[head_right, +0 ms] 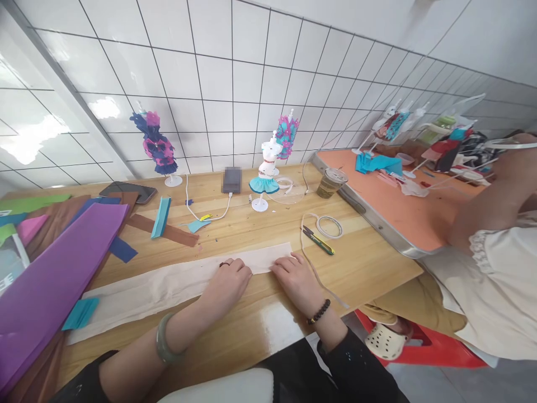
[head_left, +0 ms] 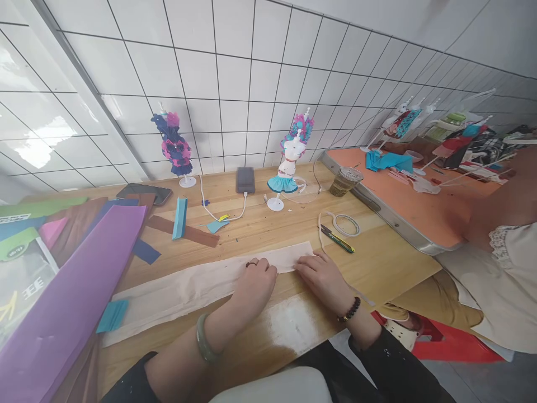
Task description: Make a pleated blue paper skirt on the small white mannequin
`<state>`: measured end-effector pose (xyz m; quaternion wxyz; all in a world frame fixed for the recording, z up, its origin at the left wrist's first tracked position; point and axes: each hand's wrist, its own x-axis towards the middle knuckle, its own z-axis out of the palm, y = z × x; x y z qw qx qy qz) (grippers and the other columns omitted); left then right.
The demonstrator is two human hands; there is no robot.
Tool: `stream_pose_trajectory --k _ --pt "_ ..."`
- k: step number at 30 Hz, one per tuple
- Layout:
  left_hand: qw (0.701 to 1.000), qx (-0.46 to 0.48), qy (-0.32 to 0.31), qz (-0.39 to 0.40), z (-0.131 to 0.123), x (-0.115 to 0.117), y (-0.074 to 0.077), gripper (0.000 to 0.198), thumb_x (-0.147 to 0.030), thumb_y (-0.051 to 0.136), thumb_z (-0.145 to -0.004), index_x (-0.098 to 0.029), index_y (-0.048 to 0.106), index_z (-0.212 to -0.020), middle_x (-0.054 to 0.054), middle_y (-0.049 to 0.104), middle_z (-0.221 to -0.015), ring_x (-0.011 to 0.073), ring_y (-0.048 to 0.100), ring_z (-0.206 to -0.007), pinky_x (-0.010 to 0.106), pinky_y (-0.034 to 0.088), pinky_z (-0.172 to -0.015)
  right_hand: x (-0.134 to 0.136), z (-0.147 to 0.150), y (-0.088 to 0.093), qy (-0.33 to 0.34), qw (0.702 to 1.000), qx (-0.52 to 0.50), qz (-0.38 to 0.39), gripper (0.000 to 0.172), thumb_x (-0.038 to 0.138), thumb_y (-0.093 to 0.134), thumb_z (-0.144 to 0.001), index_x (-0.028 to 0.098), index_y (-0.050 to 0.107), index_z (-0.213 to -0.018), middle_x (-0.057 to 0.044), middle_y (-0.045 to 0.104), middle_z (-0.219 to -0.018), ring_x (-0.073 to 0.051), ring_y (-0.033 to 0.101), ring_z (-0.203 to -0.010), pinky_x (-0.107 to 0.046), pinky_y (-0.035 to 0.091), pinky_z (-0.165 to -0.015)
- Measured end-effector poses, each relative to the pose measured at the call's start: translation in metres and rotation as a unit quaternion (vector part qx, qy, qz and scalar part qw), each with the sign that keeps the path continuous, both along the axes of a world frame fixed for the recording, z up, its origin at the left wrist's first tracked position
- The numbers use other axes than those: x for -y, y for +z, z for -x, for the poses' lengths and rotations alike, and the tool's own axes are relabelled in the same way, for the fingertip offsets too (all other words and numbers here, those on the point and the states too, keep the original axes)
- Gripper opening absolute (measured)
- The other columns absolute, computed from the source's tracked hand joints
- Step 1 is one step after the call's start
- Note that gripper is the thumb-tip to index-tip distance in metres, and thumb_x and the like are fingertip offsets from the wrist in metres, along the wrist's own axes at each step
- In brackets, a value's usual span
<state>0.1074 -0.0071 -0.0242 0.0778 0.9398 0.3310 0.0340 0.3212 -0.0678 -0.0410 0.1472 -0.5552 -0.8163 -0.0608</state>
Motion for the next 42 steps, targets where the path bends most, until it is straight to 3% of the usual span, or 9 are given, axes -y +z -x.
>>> stream_pose_trajectory --k 5,9,14,20,35,38,42 --pt "1.000 -0.007 -0.017 -0.014 0.006 0.005 0.000 0.020 0.000 0.047 -0.078 -0.013 0.060 -0.086 0.010 0.059 -0.091 0.0257 0.054 -0.089 0.038 0.045 -0.074 0.002 -0.008 -0.004 0.008 1.000 0.012 -0.020 0.025 0.011 0.044 -0.091 0.019 0.065 -0.101 -0.007 0.069 -0.102 -0.019 0.060 -0.101 -0.043 0.036 -0.098" --pt "1.000 0.000 -0.019 -0.017 0.008 0.006 0.000 0.019 0.000 0.047 -0.079 -0.013 0.060 -0.085 0.010 0.059 -0.091 0.0243 0.053 -0.088 0.037 0.045 -0.076 0.005 -0.008 -0.003 -0.001 0.999 0.006 -0.032 0.023 0.011 0.044 -0.091 0.017 0.064 -0.100 -0.008 0.069 -0.102 -0.019 0.059 -0.098 -0.042 0.039 -0.094" --pt "1.000 0.018 0.000 -0.010 0.005 0.005 -0.001 0.019 -0.011 0.043 -0.088 -0.014 0.061 -0.083 0.009 0.059 -0.086 0.0246 0.054 -0.086 0.037 0.045 -0.074 0.003 0.019 0.001 -0.007 0.999 -0.014 -0.033 0.019 0.021 0.050 -0.090 0.016 0.061 -0.105 -0.009 0.067 -0.100 -0.020 0.058 -0.096 -0.038 0.042 -0.087" --pt "0.999 0.037 0.020 -0.001 0.005 0.005 -0.001 0.025 -0.018 0.039 -0.092 -0.015 0.062 -0.082 0.008 0.060 -0.088 0.0231 0.054 -0.086 0.037 0.044 -0.076 -0.008 0.047 0.000 0.002 0.999 -0.024 -0.028 0.015 0.025 0.050 -0.092 0.018 0.063 -0.091 -0.006 0.066 -0.090 -0.018 0.056 -0.089 -0.035 0.040 -0.082" --pt "0.999 0.047 0.018 0.015 0.005 0.005 0.003 0.022 -0.016 0.042 -0.090 -0.015 0.062 -0.082 0.009 0.061 -0.088 0.0224 0.054 -0.085 0.035 0.043 -0.075 0.012 -0.008 -0.007 -0.036 0.998 -0.009 -0.047 0.019 0.017 0.046 -0.092 0.018 0.065 -0.094 -0.007 0.068 -0.091 -0.019 0.059 -0.088 -0.036 0.042 -0.082" --pt "0.999 0.049 0.019 0.014 0.005 0.006 0.002 0.022 -0.016 0.042 -0.090 -0.015 0.062 -0.082 0.009 0.060 -0.086 0.0228 0.053 -0.085 0.036 0.042 -0.074 0.011 0.002 -0.003 -0.036 0.998 -0.012 -0.055 0.018 0.017 0.046 -0.091 0.018 0.063 -0.099 -0.008 0.067 -0.096 -0.020 0.059 -0.092 -0.037 0.043 -0.084" --pt "0.998 0.060 0.026 0.013 0.004 0.006 0.000 0.023 -0.016 0.041 -0.090 -0.015 0.062 -0.081 0.008 0.060 -0.085 0.0221 0.053 -0.084 0.035 0.042 -0.075 0.004 0.038 0.004 -0.003 0.999 -0.034 -0.031 0.021 0.019 0.048 -0.090 0.017 0.060 -0.106 -0.010 0.065 -0.103 -0.021 0.056 -0.098 -0.040 0.042 -0.089"
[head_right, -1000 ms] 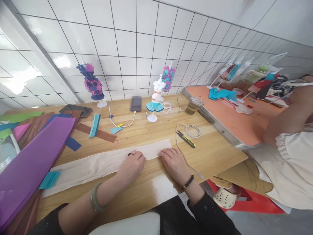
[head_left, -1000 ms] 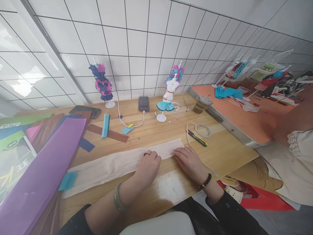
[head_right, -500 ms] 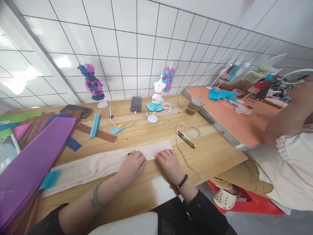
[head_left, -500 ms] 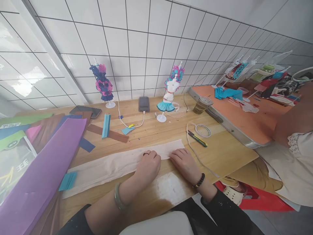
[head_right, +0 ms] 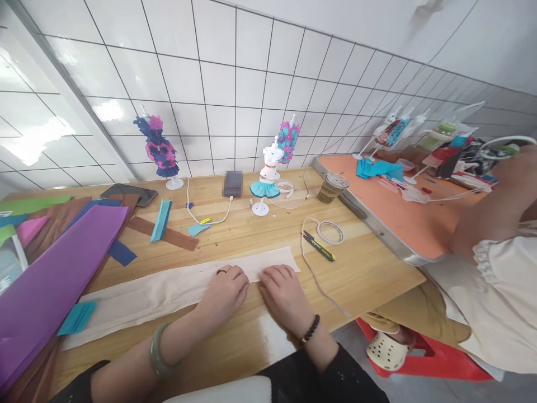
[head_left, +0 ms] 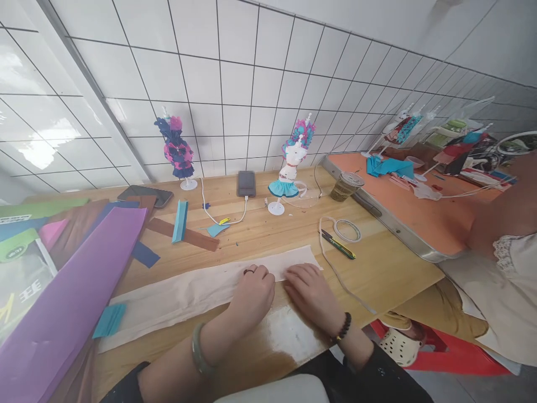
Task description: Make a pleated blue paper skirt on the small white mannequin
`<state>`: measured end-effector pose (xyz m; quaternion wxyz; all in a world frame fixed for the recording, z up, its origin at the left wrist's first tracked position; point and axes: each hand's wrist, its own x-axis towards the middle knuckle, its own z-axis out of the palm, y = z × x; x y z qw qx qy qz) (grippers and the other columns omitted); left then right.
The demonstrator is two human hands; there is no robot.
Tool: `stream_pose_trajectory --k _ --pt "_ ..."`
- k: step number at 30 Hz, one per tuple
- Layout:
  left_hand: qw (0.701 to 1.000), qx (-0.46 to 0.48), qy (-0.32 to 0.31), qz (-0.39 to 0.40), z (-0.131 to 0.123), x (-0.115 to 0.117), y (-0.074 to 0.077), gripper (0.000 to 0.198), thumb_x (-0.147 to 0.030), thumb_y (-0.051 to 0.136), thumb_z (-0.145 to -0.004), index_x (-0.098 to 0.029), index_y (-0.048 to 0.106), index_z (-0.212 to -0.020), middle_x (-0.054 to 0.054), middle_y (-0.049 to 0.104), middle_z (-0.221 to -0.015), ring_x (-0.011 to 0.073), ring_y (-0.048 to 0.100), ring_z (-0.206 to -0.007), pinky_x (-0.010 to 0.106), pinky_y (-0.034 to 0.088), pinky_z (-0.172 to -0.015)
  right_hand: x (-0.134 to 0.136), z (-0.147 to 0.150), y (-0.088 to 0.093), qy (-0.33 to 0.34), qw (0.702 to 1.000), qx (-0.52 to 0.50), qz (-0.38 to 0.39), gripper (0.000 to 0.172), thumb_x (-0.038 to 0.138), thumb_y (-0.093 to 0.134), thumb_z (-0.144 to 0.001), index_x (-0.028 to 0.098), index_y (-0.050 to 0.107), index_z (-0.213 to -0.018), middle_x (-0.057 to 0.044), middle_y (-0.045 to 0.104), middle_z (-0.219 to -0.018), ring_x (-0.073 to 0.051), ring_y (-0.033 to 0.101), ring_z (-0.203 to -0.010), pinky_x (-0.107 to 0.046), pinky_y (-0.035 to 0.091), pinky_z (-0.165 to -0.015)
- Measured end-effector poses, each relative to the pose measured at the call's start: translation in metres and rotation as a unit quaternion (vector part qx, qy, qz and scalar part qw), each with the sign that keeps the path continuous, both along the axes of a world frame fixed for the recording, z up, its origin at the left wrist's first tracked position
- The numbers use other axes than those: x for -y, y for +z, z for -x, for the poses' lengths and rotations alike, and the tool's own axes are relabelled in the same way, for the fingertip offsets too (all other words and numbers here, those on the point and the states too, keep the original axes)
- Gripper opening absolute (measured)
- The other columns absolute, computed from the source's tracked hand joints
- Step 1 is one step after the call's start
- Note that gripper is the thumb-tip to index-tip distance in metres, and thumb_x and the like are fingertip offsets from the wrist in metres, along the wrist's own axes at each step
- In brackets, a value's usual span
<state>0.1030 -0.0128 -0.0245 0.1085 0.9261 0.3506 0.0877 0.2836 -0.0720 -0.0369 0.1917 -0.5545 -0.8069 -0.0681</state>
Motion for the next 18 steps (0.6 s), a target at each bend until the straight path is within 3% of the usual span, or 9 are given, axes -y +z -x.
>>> stream_pose_trajectory --k 3,6,18 --pt "1.000 0.006 0.007 0.002 0.000 0.000 -0.001 0.024 -0.016 0.039 -0.091 -0.016 0.062 -0.084 0.007 0.060 -0.086 0.0217 0.053 -0.084 0.036 0.043 -0.076 -0.008 0.022 0.002 0.019 1.000 -0.021 0.004 0.021 0.018 0.044 -0.093 0.016 0.062 -0.104 -0.009 0.066 -0.101 -0.020 0.055 -0.098 -0.039 0.042 -0.087" --pt "1.000 0.007 0.007 0.006 0.001 0.000 0.000 0.024 -0.016 0.039 -0.091 -0.016 0.062 -0.084 0.007 0.061 -0.087 0.0212 0.054 -0.084 0.035 0.043 -0.077 -0.012 0.024 0.001 0.034 0.999 -0.025 -0.001 0.021 0.020 0.043 -0.094 0.017 0.064 -0.097 -0.008 0.067 -0.097 -0.020 0.055 -0.096 -0.038 0.041 -0.085" --pt "1.000 -0.014 -0.007 0.003 0.001 0.000 0.004 0.021 -0.014 0.043 -0.088 -0.015 0.063 -0.083 0.008 0.061 -0.086 0.0211 0.054 -0.084 0.035 0.045 -0.075 0.008 -0.047 -0.016 -0.023 0.999 0.043 -0.010 0.023 0.017 0.044 -0.093 0.018 0.065 -0.103 -0.008 0.068 -0.102 -0.021 0.057 -0.098 -0.039 0.042 -0.086"
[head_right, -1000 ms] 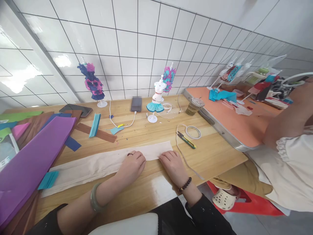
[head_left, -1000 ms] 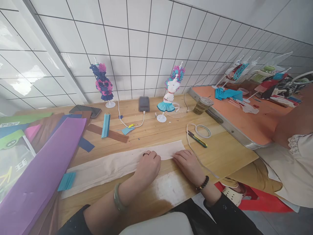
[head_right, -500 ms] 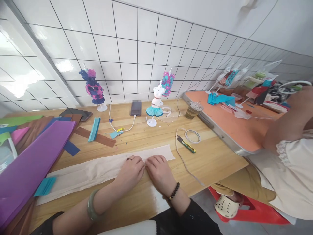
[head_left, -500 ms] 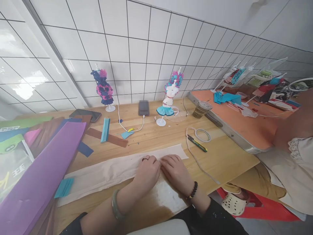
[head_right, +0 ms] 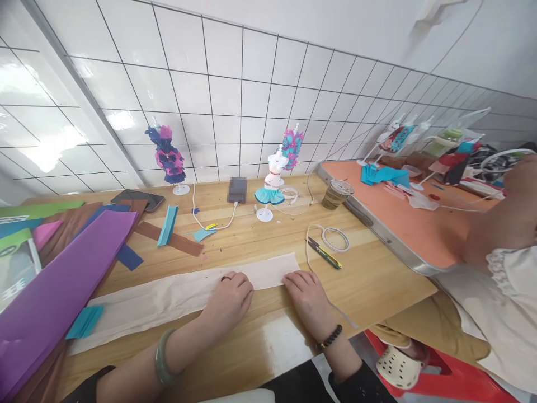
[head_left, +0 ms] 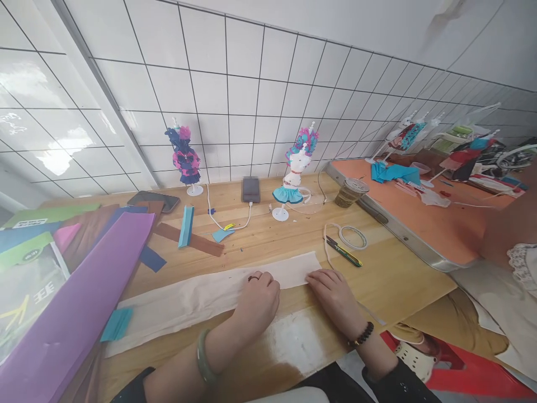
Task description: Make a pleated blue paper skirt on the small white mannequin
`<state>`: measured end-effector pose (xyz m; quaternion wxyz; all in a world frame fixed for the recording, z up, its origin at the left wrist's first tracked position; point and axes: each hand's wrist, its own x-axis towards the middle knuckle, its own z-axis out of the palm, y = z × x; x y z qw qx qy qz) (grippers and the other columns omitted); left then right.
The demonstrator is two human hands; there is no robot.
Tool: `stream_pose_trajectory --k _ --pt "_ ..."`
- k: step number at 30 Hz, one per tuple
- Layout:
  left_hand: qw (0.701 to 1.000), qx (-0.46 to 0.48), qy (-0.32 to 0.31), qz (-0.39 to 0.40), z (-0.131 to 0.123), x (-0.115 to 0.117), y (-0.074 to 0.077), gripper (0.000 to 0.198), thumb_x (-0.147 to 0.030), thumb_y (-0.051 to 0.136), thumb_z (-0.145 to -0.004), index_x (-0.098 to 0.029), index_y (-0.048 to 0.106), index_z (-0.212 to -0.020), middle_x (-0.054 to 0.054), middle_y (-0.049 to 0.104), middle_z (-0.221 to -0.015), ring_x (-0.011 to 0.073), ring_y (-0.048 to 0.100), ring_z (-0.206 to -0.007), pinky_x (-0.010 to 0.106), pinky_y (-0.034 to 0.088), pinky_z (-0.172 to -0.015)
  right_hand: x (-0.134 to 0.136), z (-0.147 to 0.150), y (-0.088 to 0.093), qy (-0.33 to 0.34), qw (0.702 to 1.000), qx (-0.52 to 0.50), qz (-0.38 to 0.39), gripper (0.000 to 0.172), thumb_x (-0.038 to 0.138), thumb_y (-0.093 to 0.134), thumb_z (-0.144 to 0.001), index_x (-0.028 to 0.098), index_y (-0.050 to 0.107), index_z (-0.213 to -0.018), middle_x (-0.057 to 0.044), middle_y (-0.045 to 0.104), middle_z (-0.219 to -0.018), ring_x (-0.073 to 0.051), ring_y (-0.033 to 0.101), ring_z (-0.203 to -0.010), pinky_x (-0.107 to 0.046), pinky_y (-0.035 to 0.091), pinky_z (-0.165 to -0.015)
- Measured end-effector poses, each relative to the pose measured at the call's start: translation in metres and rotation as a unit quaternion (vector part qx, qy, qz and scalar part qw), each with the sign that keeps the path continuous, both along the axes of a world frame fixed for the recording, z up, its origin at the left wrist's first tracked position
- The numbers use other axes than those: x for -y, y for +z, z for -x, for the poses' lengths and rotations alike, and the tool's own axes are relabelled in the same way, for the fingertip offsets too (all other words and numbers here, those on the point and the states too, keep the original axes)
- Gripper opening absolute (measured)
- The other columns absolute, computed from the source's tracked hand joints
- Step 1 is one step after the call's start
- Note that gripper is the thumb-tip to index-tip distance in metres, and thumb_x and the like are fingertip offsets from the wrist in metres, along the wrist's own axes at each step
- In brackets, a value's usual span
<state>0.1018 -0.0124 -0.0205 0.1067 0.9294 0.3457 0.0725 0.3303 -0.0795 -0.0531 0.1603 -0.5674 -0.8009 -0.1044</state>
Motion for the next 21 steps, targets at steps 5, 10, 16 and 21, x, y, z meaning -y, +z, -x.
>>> stream_pose_trajectory --k 5,10,16,21 --pt "1.000 -0.009 -0.010 -0.017 0.000 0.001 -0.006 0.022 -0.012 0.042 -0.088 -0.015 0.062 -0.081 0.008 0.059 -0.084 0.0212 0.053 -0.083 0.036 0.044 -0.073 0.005 -0.021 0.000 -0.023 0.999 0.035 -0.011 0.023 0.014 0.044 -0.090 0.016 0.065 -0.100 -0.009 0.069 -0.101 -0.023 0.059 -0.096 -0.041 0.046 -0.084" --pt "0.998 -0.027 -0.027 -0.042 0.000 0.005 -0.015 0.013 -0.008 0.049 -0.081 -0.013 0.061 -0.080 0.010 0.057 -0.085 0.0242 0.052 -0.084 0.038 0.043 -0.072 0.010 0.000 0.002 -0.029 0.999 -0.018 -0.025 0.037 0.010 0.039 -0.089 0.014 0.054 -0.122 -0.013 0.062 -0.118 -0.023 0.055 -0.113 -0.046 0.043 -0.099" --pt "0.996 -0.042 -0.038 -0.068 0.001 0.014 -0.009 0.009 -0.011 0.050 -0.082 -0.012 0.059 -0.084 0.011 0.056 -0.086 0.0251 0.052 -0.086 0.038 0.043 -0.072 0.013 0.048 -0.001 0.012 0.998 -0.034 0.058 0.049 0.025 0.040 -0.092 0.013 0.036 -0.139 -0.014 0.046 -0.139 -0.023 0.040 -0.131 -0.044 0.041 -0.105" --pt "0.992 -0.044 -0.058 -0.099 0.007 0.021 -0.004 0.021 -0.012 0.042 -0.087 -0.009 0.058 -0.099 0.012 0.059 -0.093 0.0248 0.054 -0.089 0.037 0.044 -0.074 0.012 0.047 -0.009 0.025 0.997 0.006 0.072 0.049 0.033 0.043 -0.092 0.013 0.041 -0.137 -0.015 0.041 -0.143 -0.027 0.035 -0.134 -0.047 0.040 -0.104"
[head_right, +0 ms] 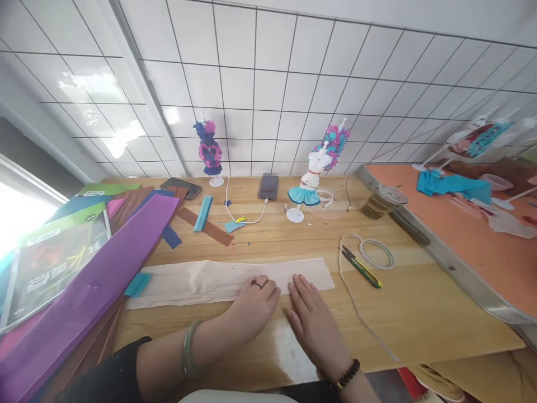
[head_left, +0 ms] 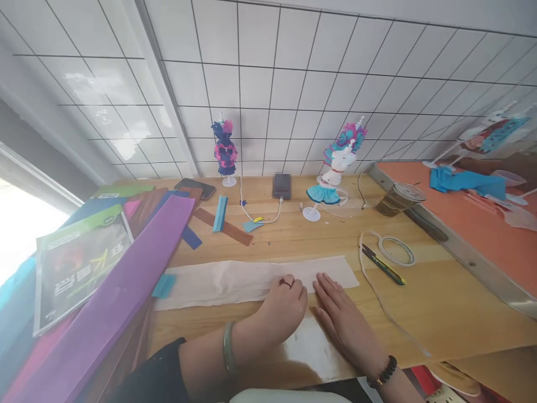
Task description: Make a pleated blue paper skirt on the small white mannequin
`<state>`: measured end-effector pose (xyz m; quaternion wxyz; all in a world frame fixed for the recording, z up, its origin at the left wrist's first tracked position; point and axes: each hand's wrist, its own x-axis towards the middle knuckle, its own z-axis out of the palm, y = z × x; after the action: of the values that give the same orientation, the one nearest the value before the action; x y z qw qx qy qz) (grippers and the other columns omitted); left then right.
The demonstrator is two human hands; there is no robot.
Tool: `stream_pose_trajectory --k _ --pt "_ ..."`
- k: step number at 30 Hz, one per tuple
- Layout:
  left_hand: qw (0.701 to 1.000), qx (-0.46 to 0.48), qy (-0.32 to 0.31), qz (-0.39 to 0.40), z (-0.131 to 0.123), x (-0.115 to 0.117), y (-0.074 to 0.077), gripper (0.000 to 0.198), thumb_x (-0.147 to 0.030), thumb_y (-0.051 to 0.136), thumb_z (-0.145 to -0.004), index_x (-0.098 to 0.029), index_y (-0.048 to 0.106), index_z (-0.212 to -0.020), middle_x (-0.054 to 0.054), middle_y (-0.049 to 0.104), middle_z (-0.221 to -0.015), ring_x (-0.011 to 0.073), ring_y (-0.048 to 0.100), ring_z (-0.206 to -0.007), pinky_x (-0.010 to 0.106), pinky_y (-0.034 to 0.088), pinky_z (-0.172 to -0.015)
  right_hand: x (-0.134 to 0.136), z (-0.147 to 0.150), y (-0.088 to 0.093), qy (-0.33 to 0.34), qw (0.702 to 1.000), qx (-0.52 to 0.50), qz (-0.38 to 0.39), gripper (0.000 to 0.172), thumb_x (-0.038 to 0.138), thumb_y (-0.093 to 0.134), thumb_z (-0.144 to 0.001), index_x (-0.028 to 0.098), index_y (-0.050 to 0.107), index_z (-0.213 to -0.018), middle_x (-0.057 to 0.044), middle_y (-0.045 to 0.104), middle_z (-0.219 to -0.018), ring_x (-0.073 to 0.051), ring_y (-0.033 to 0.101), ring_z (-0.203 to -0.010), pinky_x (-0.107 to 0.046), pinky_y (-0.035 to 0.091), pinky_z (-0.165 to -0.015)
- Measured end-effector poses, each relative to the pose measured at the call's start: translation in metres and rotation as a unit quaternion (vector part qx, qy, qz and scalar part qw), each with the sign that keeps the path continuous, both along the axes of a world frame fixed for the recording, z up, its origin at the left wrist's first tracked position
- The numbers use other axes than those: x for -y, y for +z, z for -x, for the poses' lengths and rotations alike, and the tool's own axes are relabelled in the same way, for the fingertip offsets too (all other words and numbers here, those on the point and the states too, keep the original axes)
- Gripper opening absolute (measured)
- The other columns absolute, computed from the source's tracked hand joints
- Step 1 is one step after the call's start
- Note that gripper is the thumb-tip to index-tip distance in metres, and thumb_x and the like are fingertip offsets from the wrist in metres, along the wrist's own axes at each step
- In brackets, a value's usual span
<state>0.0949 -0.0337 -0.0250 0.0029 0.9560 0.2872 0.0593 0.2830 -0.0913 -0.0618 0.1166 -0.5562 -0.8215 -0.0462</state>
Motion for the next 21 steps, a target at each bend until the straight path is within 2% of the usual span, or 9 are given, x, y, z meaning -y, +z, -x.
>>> stream_pose_trajectory --k 3,6,8,14,21 --pt "1.000 0.017 -0.005 -0.016 0.011 0.003 -0.005 0.029 -0.019 0.036 -0.092 -0.007 0.056 -0.110 0.014 0.059 -0.110 0.0267 0.051 -0.106 0.040 0.040 -0.088 0.000 -0.005 -0.004 0.004 1.000 0.025 -0.007 0.049 0.036 0.042 -0.093 0.011 0.042 -0.135 -0.016 0.040 -0.143 -0.028 0.033 -0.134 -0.048 0.040 -0.103" --pt "0.999 0.033 -0.008 -0.009 0.031 0.004 -0.014 0.044 -0.038 0.033 -0.095 -0.010 0.049 -0.125 0.014 0.049 -0.135 0.0294 0.036 -0.129 0.046 0.027 -0.104 0.001 -0.008 -0.006 -0.010 0.999 0.044 -0.021 0.050 0.039 0.040 -0.093 0.009 0.045 -0.133 -0.017 0.040 -0.143 -0.031 0.032 -0.134 -0.050 0.039 -0.103" --pt "0.999 0.028 0.006 0.021 0.047 0.004 -0.018 0.052 -0.046 0.032 -0.094 -0.014 0.045 -0.131 0.012 0.043 -0.142 0.0289 0.031 -0.134 0.048 0.022 -0.107 0.002 -0.010 -0.007 -0.022 0.998 0.049 -0.025 0.050 0.039 0.037 -0.093 0.009 0.046 -0.132 -0.017 0.040 -0.143 -0.032 0.031 -0.135 -0.052 0.038 -0.103" --pt "0.996 0.000 0.044 0.075 0.084 0.002 -0.016 0.064 -0.058 0.028 -0.090 -0.018 0.035 -0.140 0.011 0.034 -0.148 0.0297 0.024 -0.138 0.052 0.020 -0.108 -0.001 -0.017 -0.008 -0.031 0.998 0.043 -0.022 0.048 0.038 0.034 -0.094 0.009 0.050 -0.128 -0.017 0.042 -0.141 -0.032 0.029 -0.135 -0.052 0.036 -0.104" --pt "0.997 0.002 0.043 0.065 0.089 0.002 -0.017 0.067 -0.060 0.025 -0.089 -0.019 0.030 -0.142 0.010 0.032 -0.149 0.0287 0.022 -0.139 0.051 0.014 -0.110 -0.003 -0.022 -0.009 -0.029 0.998 0.040 -0.028 0.049 0.041 0.030 -0.095 0.011 0.053 -0.126 -0.015 0.043 -0.141 -0.032 0.027 -0.136 -0.053 0.035 -0.103"
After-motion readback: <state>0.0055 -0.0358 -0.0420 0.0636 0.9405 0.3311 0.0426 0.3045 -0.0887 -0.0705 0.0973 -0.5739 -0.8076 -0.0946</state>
